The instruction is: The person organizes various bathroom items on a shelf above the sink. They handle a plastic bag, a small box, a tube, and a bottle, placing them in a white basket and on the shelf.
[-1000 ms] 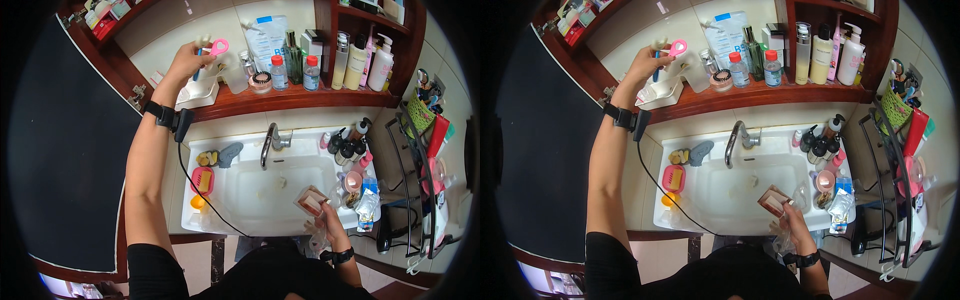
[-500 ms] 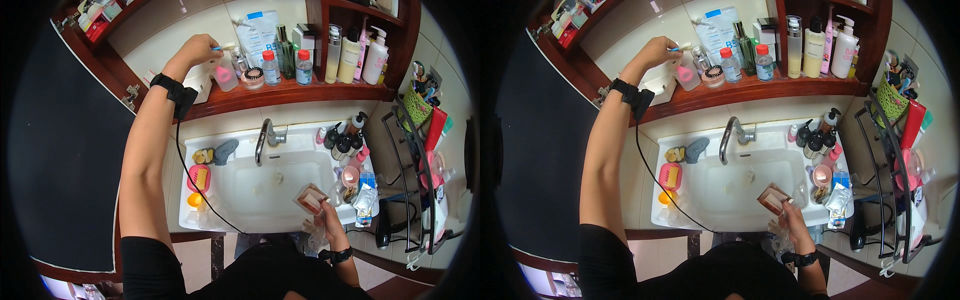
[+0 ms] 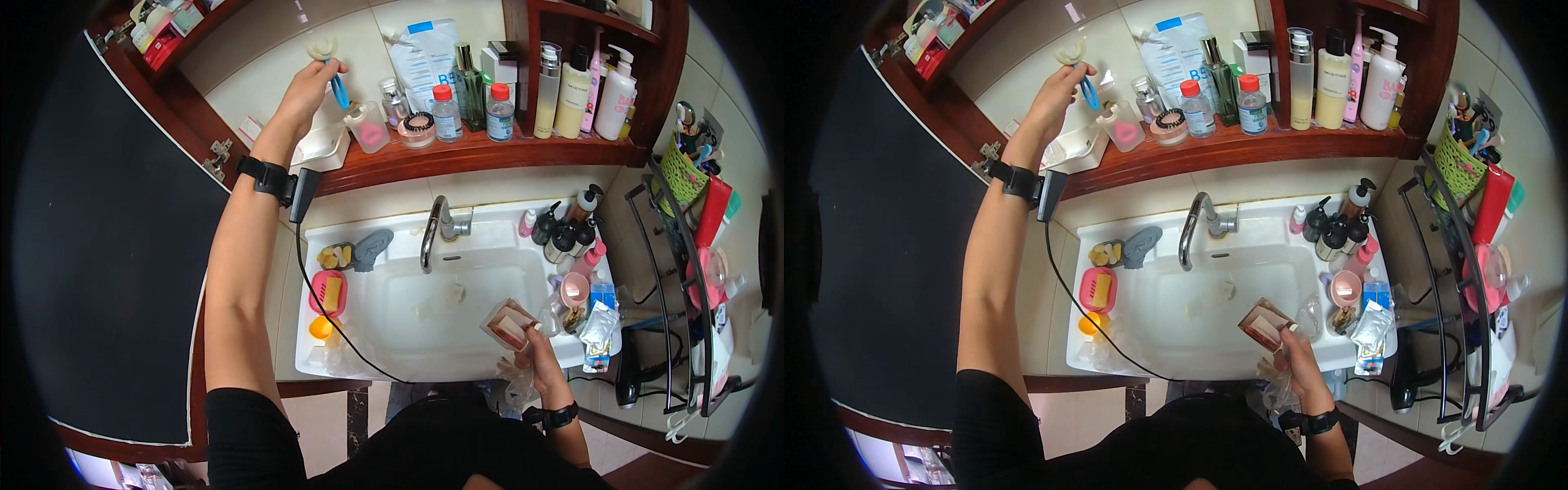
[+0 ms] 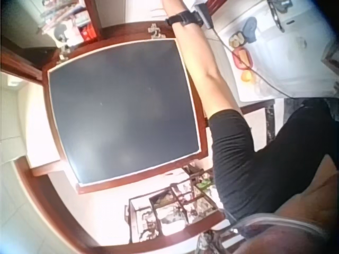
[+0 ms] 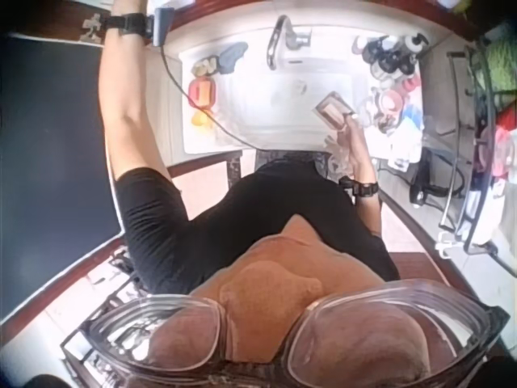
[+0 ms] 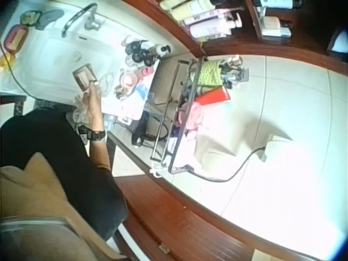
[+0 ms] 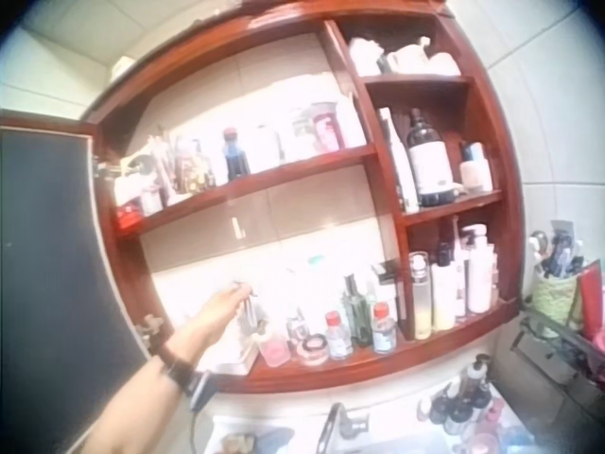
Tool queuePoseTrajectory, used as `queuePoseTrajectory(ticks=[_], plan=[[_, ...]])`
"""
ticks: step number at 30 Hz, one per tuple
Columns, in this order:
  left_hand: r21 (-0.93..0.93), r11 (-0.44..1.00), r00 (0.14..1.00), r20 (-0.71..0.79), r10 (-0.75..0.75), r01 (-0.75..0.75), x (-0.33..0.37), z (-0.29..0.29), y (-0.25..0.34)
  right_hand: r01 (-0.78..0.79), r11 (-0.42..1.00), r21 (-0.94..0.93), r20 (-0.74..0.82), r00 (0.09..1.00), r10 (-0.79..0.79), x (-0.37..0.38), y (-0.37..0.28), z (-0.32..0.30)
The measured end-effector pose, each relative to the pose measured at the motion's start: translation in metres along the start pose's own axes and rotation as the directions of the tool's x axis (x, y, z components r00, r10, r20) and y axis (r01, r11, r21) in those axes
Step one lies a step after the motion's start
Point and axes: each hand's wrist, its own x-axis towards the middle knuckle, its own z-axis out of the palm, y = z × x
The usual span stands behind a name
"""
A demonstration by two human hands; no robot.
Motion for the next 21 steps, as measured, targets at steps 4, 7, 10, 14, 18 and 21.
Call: queuePoseTrajectory(ticks=[4,7,10,14,18,21], plan=[[-0.021,1.0,1.0,-0.005,-0.02,0.019,-0.008,0.0,-0.008,-0.002,1.0,-0.017,0.007,1.0,0.002,0.0,-0.003,0.004],[-0.091,0.995,0.999,-0.014,-0.05,0.049,-0.014,0.003,-0.017,-0.005,1.0,-0.028,0.014,1.0,0.005,0.003,0.0,0.003],[0.028,1.0,1.0,-0.003,0.011,-0.011,-0.021,0.008,-0.022,-0.022,0.998,-0.058,0.021,1.0,0.023,0.006,0.004,-0.002],[0.172,0.981,0.993,-0.091,-0.078,0.093,-0.027,0.013,-0.017,-0.023,0.998,-0.058,0.006,1.0,0.023,0.007,0.007,-0.004],[0.195,0.978,0.996,-0.072,-0.06,0.073,-0.026,-0.005,-0.014,0.002,0.999,-0.034,-0.016,1.0,-0.002,0.002,0.0,0.006],[0.309,0.951,0.998,-0.059,0.011,0.008,-0.025,-0.025,-0.022,-0.008,0.999,-0.034,-0.024,1.0,0.007,0.004,0.003,0.004]])
